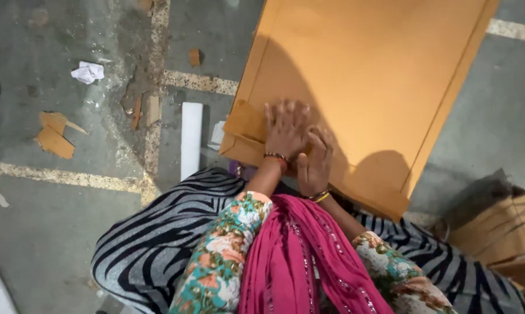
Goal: The person sits on the floor and assembles a cardboard box by applying glue to the flaps and pressing them down to secure the structure. They repeatedly smooth the glued edges and fold the corners to ensure the box holds its shape.
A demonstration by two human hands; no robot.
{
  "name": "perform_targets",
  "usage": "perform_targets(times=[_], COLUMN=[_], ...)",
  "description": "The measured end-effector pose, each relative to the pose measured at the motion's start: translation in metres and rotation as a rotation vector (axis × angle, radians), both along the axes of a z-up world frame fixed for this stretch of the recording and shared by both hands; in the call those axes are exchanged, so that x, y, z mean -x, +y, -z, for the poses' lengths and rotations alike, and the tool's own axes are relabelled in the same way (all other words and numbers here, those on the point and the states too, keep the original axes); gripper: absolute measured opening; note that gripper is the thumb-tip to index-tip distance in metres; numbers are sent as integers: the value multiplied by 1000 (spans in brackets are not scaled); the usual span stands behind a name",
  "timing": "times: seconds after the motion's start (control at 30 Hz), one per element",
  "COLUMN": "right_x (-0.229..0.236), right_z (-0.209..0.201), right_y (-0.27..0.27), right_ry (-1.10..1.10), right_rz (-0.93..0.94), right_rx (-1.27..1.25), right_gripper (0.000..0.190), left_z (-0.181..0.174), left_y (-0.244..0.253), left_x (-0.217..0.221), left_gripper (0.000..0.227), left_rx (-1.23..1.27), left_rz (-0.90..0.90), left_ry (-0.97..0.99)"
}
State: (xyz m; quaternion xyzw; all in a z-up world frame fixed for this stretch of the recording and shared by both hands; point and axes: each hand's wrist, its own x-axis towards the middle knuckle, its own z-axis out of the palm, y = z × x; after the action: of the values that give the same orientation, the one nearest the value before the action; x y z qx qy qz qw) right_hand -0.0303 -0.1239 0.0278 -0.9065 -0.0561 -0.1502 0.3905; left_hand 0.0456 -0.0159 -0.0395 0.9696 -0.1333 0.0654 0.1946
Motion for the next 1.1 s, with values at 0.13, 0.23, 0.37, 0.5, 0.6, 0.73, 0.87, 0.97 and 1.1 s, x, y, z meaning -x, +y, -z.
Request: perform_targets(times=[0.13, 0.23, 0.37, 0.5, 0.6, 0.73, 0.87, 0.97, 1.1], right_x=[40, 64, 67, 60, 59, 61, 61, 58, 46], right_z=[13, 22, 32, 38, 43, 50, 52, 55, 58], right_y=[-34, -76, -91, -93, -97, -96, -97, -101, -117], right_ry=[69, 173, 153, 174, 164, 140, 157, 210, 178], right_rz=[180, 221, 287, 279, 272, 298, 290, 237, -6], right_rx=[132, 558, 553, 577, 612, 574, 619, 613, 767], right_gripper=[53, 64, 59, 59, 56, 56, 57, 60, 59], left_z=[-3, -3, -2, 1, 2, -1, 5, 3, 5], left_y=[0, -2, -1, 8, 20, 65, 91, 87, 85], left_x=[3, 4, 9, 3, -1, -9, -17, -20, -19], left_gripper=[56, 59, 58, 58, 55, 58, 59, 64, 63], left_rx=[-63, 16, 112, 285, 356, 126, 114, 88, -121], left_rz=[-40, -72, -96, -46, -39, 76, 101, 50, 17], left_ry=[27, -98, -127, -48, -69, -198, -114, -82, -19])
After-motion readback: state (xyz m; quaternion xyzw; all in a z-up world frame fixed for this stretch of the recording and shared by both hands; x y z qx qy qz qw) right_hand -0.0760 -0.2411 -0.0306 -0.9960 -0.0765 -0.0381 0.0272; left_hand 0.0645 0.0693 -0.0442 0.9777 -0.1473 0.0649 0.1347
